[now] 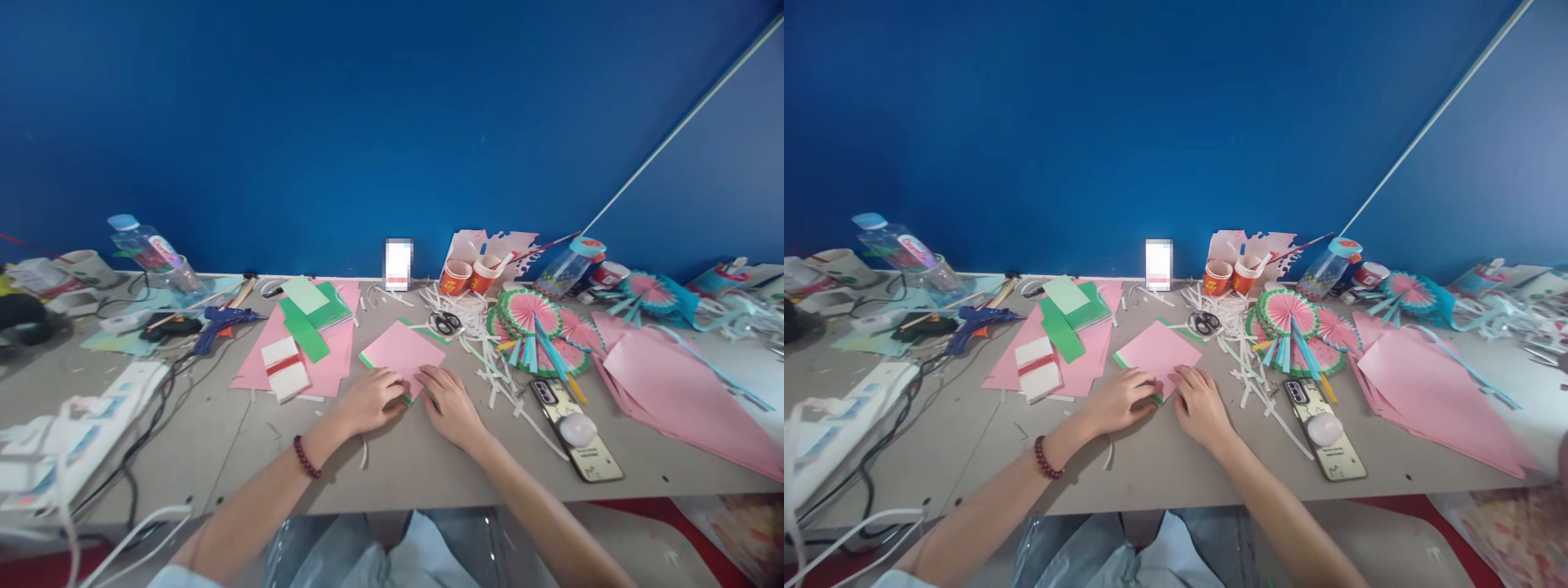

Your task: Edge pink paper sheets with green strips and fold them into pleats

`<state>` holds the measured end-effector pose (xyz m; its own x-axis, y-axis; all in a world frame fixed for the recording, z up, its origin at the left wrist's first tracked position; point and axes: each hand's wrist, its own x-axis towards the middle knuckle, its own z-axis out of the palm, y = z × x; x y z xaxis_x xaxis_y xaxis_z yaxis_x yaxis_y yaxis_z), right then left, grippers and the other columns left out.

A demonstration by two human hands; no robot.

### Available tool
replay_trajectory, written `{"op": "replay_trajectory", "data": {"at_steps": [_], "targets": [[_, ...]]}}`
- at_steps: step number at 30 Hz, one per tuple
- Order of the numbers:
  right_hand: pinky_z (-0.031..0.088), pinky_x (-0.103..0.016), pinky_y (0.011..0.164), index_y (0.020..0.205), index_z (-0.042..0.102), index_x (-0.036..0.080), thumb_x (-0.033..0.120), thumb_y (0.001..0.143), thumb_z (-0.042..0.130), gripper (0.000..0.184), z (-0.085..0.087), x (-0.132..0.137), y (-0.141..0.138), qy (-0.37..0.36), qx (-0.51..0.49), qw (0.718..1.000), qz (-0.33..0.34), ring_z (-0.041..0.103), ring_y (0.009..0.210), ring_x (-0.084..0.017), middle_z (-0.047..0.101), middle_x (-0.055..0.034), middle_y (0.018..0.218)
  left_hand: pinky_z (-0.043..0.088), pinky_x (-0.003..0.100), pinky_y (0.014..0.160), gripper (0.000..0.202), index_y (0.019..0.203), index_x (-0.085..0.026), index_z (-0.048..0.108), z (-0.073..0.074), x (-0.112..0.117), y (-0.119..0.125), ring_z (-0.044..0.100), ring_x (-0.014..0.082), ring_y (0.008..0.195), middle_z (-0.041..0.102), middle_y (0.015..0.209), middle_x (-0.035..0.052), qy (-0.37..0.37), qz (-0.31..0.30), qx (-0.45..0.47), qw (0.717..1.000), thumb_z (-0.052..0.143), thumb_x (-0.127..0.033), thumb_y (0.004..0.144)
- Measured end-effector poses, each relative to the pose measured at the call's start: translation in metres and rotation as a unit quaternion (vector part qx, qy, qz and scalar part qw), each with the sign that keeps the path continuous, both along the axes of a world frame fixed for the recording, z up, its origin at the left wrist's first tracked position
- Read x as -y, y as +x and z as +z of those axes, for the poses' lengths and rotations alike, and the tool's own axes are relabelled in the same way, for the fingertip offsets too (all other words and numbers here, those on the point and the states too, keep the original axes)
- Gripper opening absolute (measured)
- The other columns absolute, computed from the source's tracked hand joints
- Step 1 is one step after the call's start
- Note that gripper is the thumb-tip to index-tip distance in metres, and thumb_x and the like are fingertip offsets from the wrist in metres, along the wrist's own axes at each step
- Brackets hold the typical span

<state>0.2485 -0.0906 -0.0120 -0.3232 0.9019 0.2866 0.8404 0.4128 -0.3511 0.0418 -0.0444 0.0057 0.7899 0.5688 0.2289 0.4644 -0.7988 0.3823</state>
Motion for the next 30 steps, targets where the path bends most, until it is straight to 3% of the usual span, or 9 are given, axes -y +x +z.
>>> {"op": "replay_trajectory", "data": {"at_steps": [15, 22, 26, 30], "targets": [[0.035, -0.042, 0.103, 0.120, 0.056, 0.018, 0.010, 0.084, 0.044, 0.039, -0.002, -0.001, 0.001, 0.005, -0.013, 1.000, 0.002, 0.048, 0.120, -0.022, 0.057, -0.0109, 0.126, 0.043, 0.035, 0.091, 0.022, 0.107, -0.022, 0.056, 0.002, 0.001, 0.000, 0.053, 0.0211, 0.103, 0.060, 0.107, 0.0053, -0.001, 0.011, 0.009, 1.000, 0.056, -0.026, 0.085], [0.040, -0.044, 0.095, 0.104, 0.066, 0.020, 0.014, 0.083, 0.050, 0.027, 0.008, 0.002, -0.001, 0.033, -0.002, 0.999, 0.001, 0.056, 0.099, -0.023, 0.064, -0.0091, 0.100, 0.042, 0.038, 0.090, 0.027, 0.101, -0.020, 0.058, 0.004, 0.002, -0.003, 0.053, 0.0241, 0.101, 0.060, 0.103, 0.0060, 0.020, 0.110, -0.009, 0.994, 0.056, -0.017, 0.075], [0.032, -0.048, 0.106, 0.100, 0.066, 0.020, 0.015, 0.082, 0.051, 0.024, 0.010, 0.004, -0.002, 0.044, -0.006, 0.998, 0.041, 0.047, 0.121, -0.025, 0.061, -0.0104, 0.119, 0.043, 0.039, 0.090, 0.029, 0.102, -0.020, 0.058, 0.003, 0.000, -0.004, 0.054, 0.0233, 0.101, 0.060, 0.104, 0.0062, 0.027, 0.138, -0.017, 0.990, 0.048, -0.010, 0.077], [0.039, -0.044, 0.102, 0.106, 0.064, 0.020, 0.018, 0.081, 0.053, 0.028, 0.011, 0.007, -0.004, 0.012, -0.008, 0.998, 0.068, 0.049, 0.122, -0.024, 0.061, -0.0092, 0.124, 0.044, 0.039, 0.091, 0.029, 0.110, -0.020, 0.056, -0.006, -0.005, -0.004, 0.054, 0.0229, 0.106, 0.060, 0.111, 0.0077, 0.056, 0.163, -0.010, 0.985, 0.042, -0.014, 0.086]]}}
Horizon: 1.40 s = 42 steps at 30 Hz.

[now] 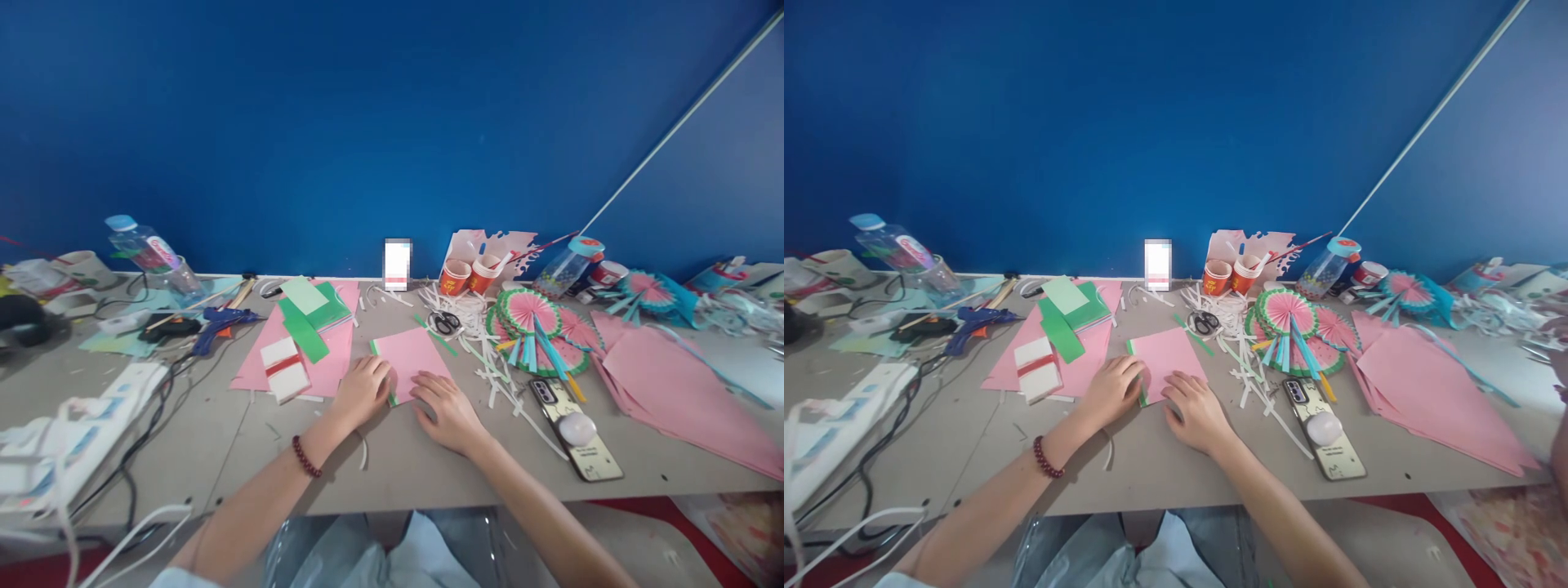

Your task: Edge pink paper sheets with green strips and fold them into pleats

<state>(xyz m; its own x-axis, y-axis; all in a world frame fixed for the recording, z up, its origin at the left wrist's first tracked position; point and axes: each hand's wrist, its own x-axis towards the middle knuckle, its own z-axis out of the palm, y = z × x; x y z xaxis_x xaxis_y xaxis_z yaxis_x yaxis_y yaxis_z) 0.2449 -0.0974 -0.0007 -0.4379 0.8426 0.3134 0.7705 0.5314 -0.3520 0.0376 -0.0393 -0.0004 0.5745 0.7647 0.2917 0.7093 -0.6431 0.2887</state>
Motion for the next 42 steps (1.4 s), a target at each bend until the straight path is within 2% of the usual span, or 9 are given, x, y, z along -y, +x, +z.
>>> {"op": "replay_trajectory", "data": {"at_steps": [7, 11, 15, 18, 22, 27, 31, 35, 42], "targets": [[0.044, -0.039, 0.099, 0.109, 0.065, 0.023, 0.016, 0.084, 0.049, 0.030, 0.003, 0.004, -0.006, -0.025, -0.029, 0.995, 0.095, 0.055, 0.114, -0.019, 0.065, -0.0068, 0.119, 0.036, 0.043, 0.106, 0.044, 0.132, -0.007, 0.044, -0.020, -0.006, 0.001, 0.045, 0.0276, 0.127, 0.048, 0.138, 0.0175, 0.029, 0.064, -0.063, 0.996, 0.037, -0.024, 0.092], [0.040, -0.042, 0.104, 0.121, 0.060, 0.023, 0.018, 0.089, 0.046, 0.035, 0.003, 0.002, -0.005, -0.019, 0.006, 0.999, 0.049, 0.047, 0.125, -0.020, 0.055, -0.0079, 0.134, 0.030, 0.044, 0.111, 0.056, 0.139, -0.003, 0.034, -0.028, -0.004, 0.002, 0.033, 0.0283, 0.136, 0.036, 0.146, 0.0208, 0.030, 0.060, -0.073, 0.995, 0.038, -0.036, 0.093], [0.028, -0.048, 0.112, 0.140, 0.041, 0.019, 0.027, 0.092, 0.044, 0.049, -0.003, 0.000, -0.003, -0.016, 0.074, 0.997, 0.009, 0.032, 0.137, -0.023, 0.038, -0.0099, 0.148, 0.028, 0.046, 0.112, 0.065, 0.142, -0.004, 0.028, -0.033, -0.004, 0.001, 0.028, 0.0286, 0.139, 0.032, 0.148, 0.0209, 0.039, 0.075, -0.070, 0.994, 0.039, -0.044, 0.092], [0.023, -0.049, 0.114, 0.145, 0.033, 0.017, 0.033, 0.094, 0.042, 0.055, -0.009, 0.000, -0.003, -0.025, 0.096, 0.995, -0.002, 0.031, 0.138, -0.023, 0.037, -0.0116, 0.148, 0.029, 0.045, 0.112, 0.065, 0.143, -0.006, 0.027, -0.035, -0.006, 0.001, 0.029, 0.0281, 0.138, 0.032, 0.148, 0.0204, 0.042, 0.076, -0.074, 0.993, 0.037, -0.045, 0.093], [0.020, -0.050, 0.115, 0.146, 0.031, 0.015, 0.036, 0.095, 0.040, 0.056, -0.012, 0.002, -0.004, -0.033, 0.104, 0.994, -0.009, 0.030, 0.139, -0.023, 0.036, -0.0116, 0.148, 0.029, 0.046, 0.112, 0.066, 0.143, -0.005, 0.027, -0.036, -0.006, 0.001, 0.029, 0.0288, 0.138, 0.032, 0.148, 0.0211, 0.042, 0.073, -0.080, 0.993, 0.038, -0.045, 0.092], [0.019, -0.050, 0.116, 0.146, 0.031, 0.016, 0.036, 0.095, 0.039, 0.055, -0.011, 0.002, -0.004, -0.030, 0.101, 0.994, -0.014, 0.030, 0.139, -0.022, 0.036, -0.0109, 0.148, 0.033, 0.045, 0.109, 0.063, 0.143, -0.007, 0.028, -0.031, -0.005, 0.000, 0.034, 0.0283, 0.136, 0.036, 0.146, 0.0201, 0.042, 0.080, -0.049, 0.995, 0.040, -0.040, 0.091], [0.019, -0.049, 0.116, 0.146, 0.031, 0.016, 0.037, 0.095, 0.039, 0.055, -0.011, 0.001, -0.004, -0.033, 0.101, 0.994, -0.023, 0.029, 0.139, -0.022, 0.036, -0.0106, 0.148, 0.036, 0.047, 0.106, 0.049, 0.130, -0.008, 0.049, -0.017, -0.001, -0.002, 0.043, 0.0306, 0.129, 0.048, 0.137, 0.0200, 0.047, 0.093, -0.042, 0.994, 0.043, -0.034, 0.089], [0.018, -0.050, 0.116, 0.145, 0.032, 0.016, 0.036, 0.096, 0.038, 0.054, -0.009, 0.001, -0.004, -0.039, 0.100, 0.994, -0.029, 0.029, 0.139, -0.022, 0.034, -0.0095, 0.149, 0.039, 0.048, 0.101, 0.034, 0.111, -0.010, 0.064, -0.003, 0.003, -0.003, 0.050, 0.0309, 0.122, 0.061, 0.123, 0.0187, 0.051, 0.064, -0.055, 0.995, 0.046, -0.027, 0.088], [0.019, -0.053, 0.115, 0.143, 0.036, 0.018, 0.032, 0.094, 0.041, 0.051, -0.006, -0.002, -0.001, -0.033, 0.083, 0.996, -0.021, 0.033, 0.137, -0.022, 0.040, -0.0105, 0.146, 0.042, 0.047, 0.096, 0.032, 0.107, -0.013, 0.065, 0.003, 0.004, -0.003, 0.055, 0.0284, 0.113, 0.064, 0.118, 0.0153, 0.082, 0.061, -0.039, 0.994, 0.040, -0.025, 0.092]]}}
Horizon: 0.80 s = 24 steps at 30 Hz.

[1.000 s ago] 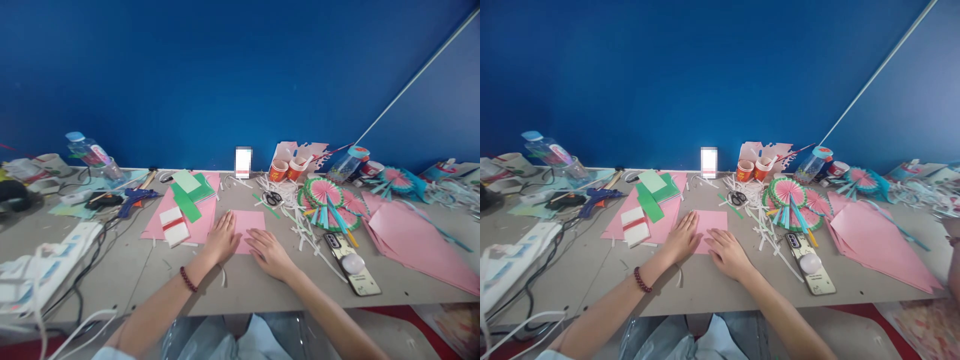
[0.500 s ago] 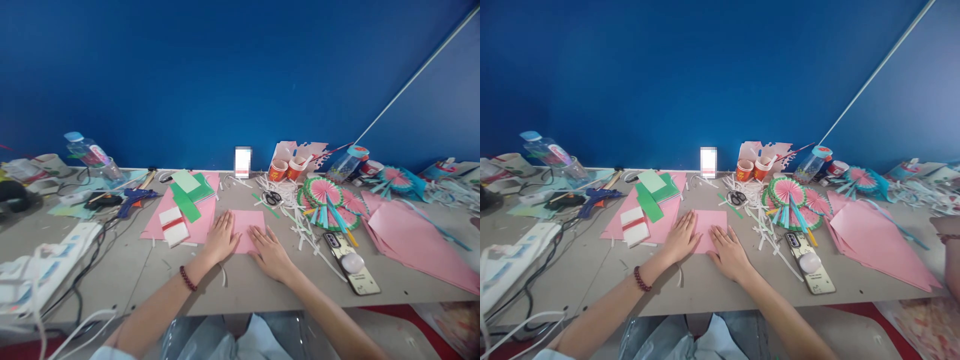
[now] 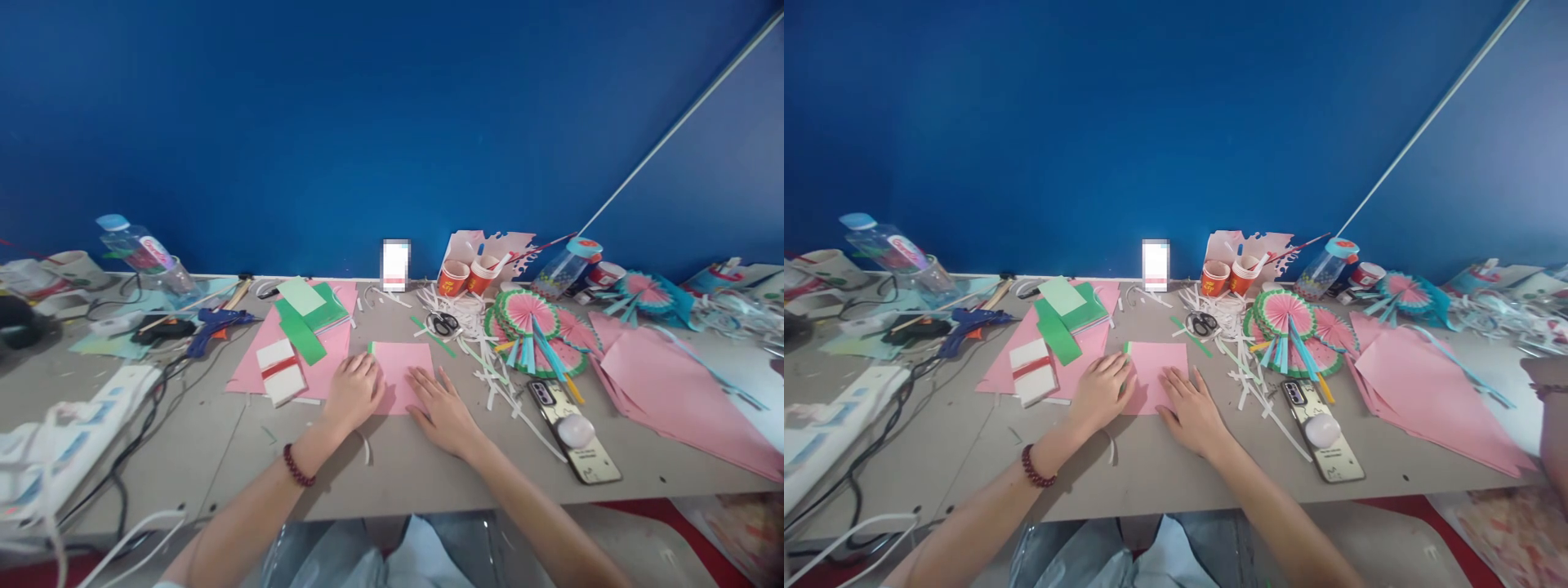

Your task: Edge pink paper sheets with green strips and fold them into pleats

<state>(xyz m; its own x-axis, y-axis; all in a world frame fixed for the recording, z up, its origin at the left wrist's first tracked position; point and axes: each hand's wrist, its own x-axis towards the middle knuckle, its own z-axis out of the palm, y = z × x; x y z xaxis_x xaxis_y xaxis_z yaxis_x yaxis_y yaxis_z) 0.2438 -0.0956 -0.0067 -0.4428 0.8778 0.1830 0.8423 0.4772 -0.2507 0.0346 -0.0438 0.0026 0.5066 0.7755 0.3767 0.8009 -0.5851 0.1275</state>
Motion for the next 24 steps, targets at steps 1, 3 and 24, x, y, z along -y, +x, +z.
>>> {"op": "replay_trajectory", "data": {"at_steps": [1, 3, 24], "targets": [[0.019, -0.053, 0.115, 0.142, 0.038, 0.018, 0.032, 0.094, 0.041, 0.050, 0.000, -0.001, 0.001, 0.000, -0.003, 1.000, 0.001, 0.034, 0.136, -0.022, 0.042, -0.0104, 0.145, 0.042, 0.046, 0.096, 0.031, 0.107, -0.014, 0.065, -0.001, -0.001, 0.000, 0.055, 0.0274, 0.113, 0.064, 0.117, 0.0142, 0.004, -0.001, -0.007, 1.000, 0.039, -0.023, 0.092], [0.021, -0.053, 0.114, 0.141, 0.040, 0.019, 0.031, 0.094, 0.042, 0.049, 0.001, -0.001, 0.001, 0.000, -0.007, 1.000, 0.001, 0.035, 0.136, -0.022, 0.042, -0.0104, 0.145, 0.042, 0.044, 0.095, 0.030, 0.106, -0.014, 0.065, -0.004, -0.002, -0.001, 0.055, 0.0263, 0.112, 0.064, 0.117, 0.0131, 0.002, -0.002, -0.027, 1.000, 0.040, -0.020, 0.092], [0.037, -0.045, 0.103, 0.128, 0.055, 0.019, 0.031, 0.089, 0.051, 0.041, 0.008, 0.000, 0.000, -0.003, -0.061, 0.998, 0.013, 0.048, 0.120, -0.024, 0.057, -0.0115, 0.130, 0.039, 0.047, 0.100, 0.040, 0.128, -0.014, 0.052, -0.015, -0.007, -0.003, 0.045, 0.0307, 0.124, 0.050, 0.136, 0.0151, -0.007, 0.031, -0.051, 0.998, 0.041, -0.026, 0.092]]}}
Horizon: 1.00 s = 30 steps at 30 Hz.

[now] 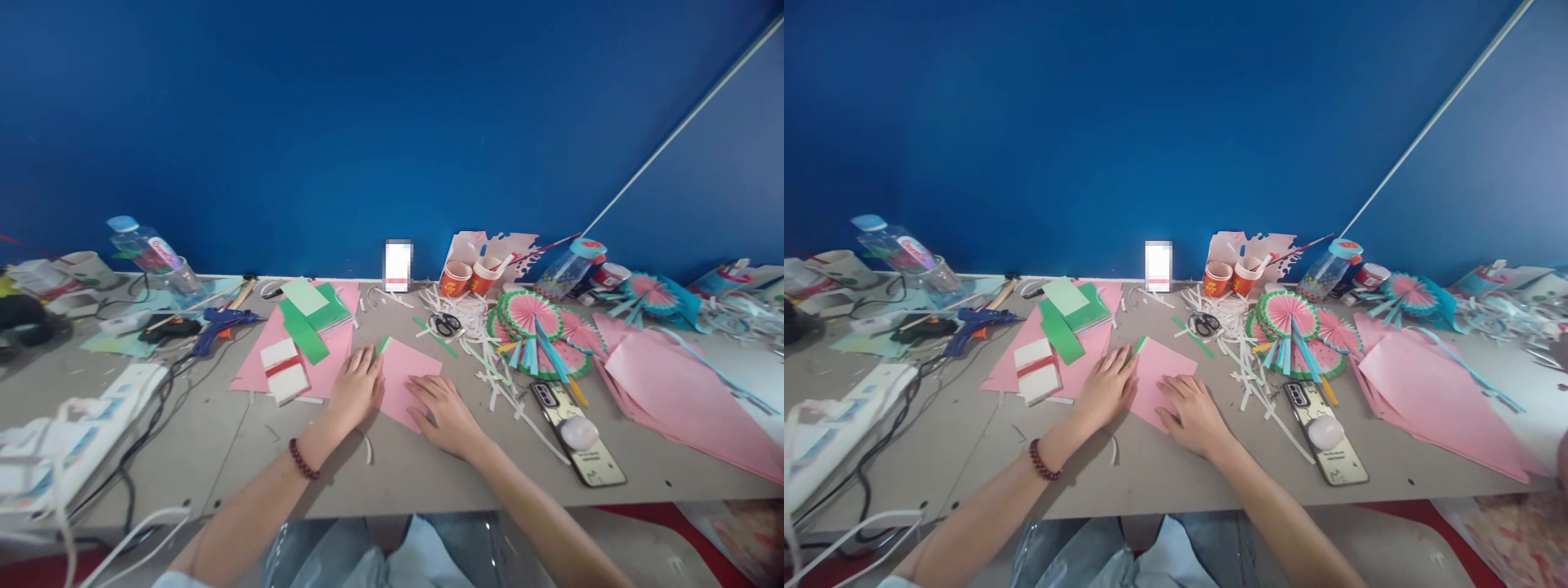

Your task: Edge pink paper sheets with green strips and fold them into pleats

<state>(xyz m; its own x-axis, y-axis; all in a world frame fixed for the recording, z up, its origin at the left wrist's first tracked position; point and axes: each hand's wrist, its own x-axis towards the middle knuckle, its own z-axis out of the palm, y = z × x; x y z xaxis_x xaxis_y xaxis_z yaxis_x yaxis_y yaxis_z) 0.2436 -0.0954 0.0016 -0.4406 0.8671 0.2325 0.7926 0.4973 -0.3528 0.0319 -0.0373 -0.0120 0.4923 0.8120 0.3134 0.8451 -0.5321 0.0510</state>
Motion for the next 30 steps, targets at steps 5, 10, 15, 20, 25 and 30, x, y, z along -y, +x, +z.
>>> {"op": "replay_trajectory", "data": {"at_steps": [5, 10, 15, 20, 25, 30], "targets": [[0.029, -0.046, 0.110, 0.124, 0.058, 0.019, 0.029, 0.090, 0.050, 0.036, -0.002, -0.002, 0.003, 0.012, -0.023, 0.999, 0.019, 0.043, 0.127, -0.023, 0.056, -0.0107, 0.131, 0.035, 0.043, 0.106, 0.041, 0.131, -0.021, 0.050, 0.000, -0.008, -0.005, 0.036, 0.0265, 0.133, 0.039, 0.147, 0.0084, -0.003, -0.040, -0.004, 0.999, 0.041, -0.021, 0.092], [0.038, -0.044, 0.101, 0.127, 0.056, 0.020, 0.033, 0.091, 0.050, 0.039, -0.001, -0.001, 0.002, 0.001, -0.013, 1.000, 0.018, 0.049, 0.120, -0.024, 0.057, -0.0119, 0.130, 0.042, 0.043, 0.097, 0.037, 0.116, -0.021, 0.061, 0.008, -0.010, -0.005, 0.049, 0.0258, 0.117, 0.055, 0.129, 0.0094, 0.010, -0.012, 0.032, 0.999, 0.042, -0.008, 0.087], [0.042, -0.039, 0.096, 0.122, 0.059, 0.020, 0.029, 0.091, 0.049, 0.033, 0.004, 0.000, 0.000, -0.012, -0.015, 1.000, 0.024, 0.052, 0.115, -0.022, 0.060, -0.0108, 0.125, 0.047, 0.041, 0.088, 0.033, 0.107, -0.019, 0.064, 0.009, -0.008, -0.003, 0.056, 0.0237, 0.099, 0.063, 0.108, 0.0088, -0.015, -0.032, 0.052, 0.998, 0.042, -0.006, 0.085], [0.037, -0.042, 0.105, 0.135, 0.048, 0.017, 0.028, 0.092, 0.044, 0.044, 0.010, -0.013, 0.002, -0.023, 0.029, 0.999, 0.009, 0.043, 0.129, -0.023, 0.048, -0.0116, 0.140, 0.043, 0.039, 0.101, 0.039, 0.123, -0.014, 0.054, -0.002, -0.005, 0.003, 0.051, 0.0227, 0.119, 0.057, 0.127, 0.0105, -0.030, -0.116, 0.066, 0.991, 0.040, -0.010, 0.087], [0.026, -0.041, 0.114, 0.141, 0.039, 0.013, 0.018, 0.091, 0.038, 0.051, 0.013, -0.033, -0.007, -0.022, 0.067, 0.997, 0.035, 0.033, 0.137, -0.020, 0.041, -0.0102, 0.146, 0.037, 0.042, 0.107, 0.042, 0.130, -0.011, 0.048, -0.008, -0.006, 0.008, 0.042, 0.0248, 0.131, 0.049, 0.138, 0.0145, -0.032, -0.127, 0.057, 0.990, 0.040, -0.018, 0.089], [0.027, -0.041, 0.114, 0.141, 0.038, 0.010, 0.017, 0.090, 0.038, 0.052, 0.001, -0.041, -0.014, -0.016, 0.078, 0.997, 0.024, 0.035, 0.136, -0.020, 0.044, -0.0129, 0.144, 0.035, 0.040, 0.110, 0.045, 0.134, -0.010, 0.044, -0.010, -0.007, 0.010, 0.042, 0.0224, 0.132, 0.048, 0.140, 0.0124, -0.038, -0.116, 0.020, 0.992, 0.038, -0.020, 0.091]]}}
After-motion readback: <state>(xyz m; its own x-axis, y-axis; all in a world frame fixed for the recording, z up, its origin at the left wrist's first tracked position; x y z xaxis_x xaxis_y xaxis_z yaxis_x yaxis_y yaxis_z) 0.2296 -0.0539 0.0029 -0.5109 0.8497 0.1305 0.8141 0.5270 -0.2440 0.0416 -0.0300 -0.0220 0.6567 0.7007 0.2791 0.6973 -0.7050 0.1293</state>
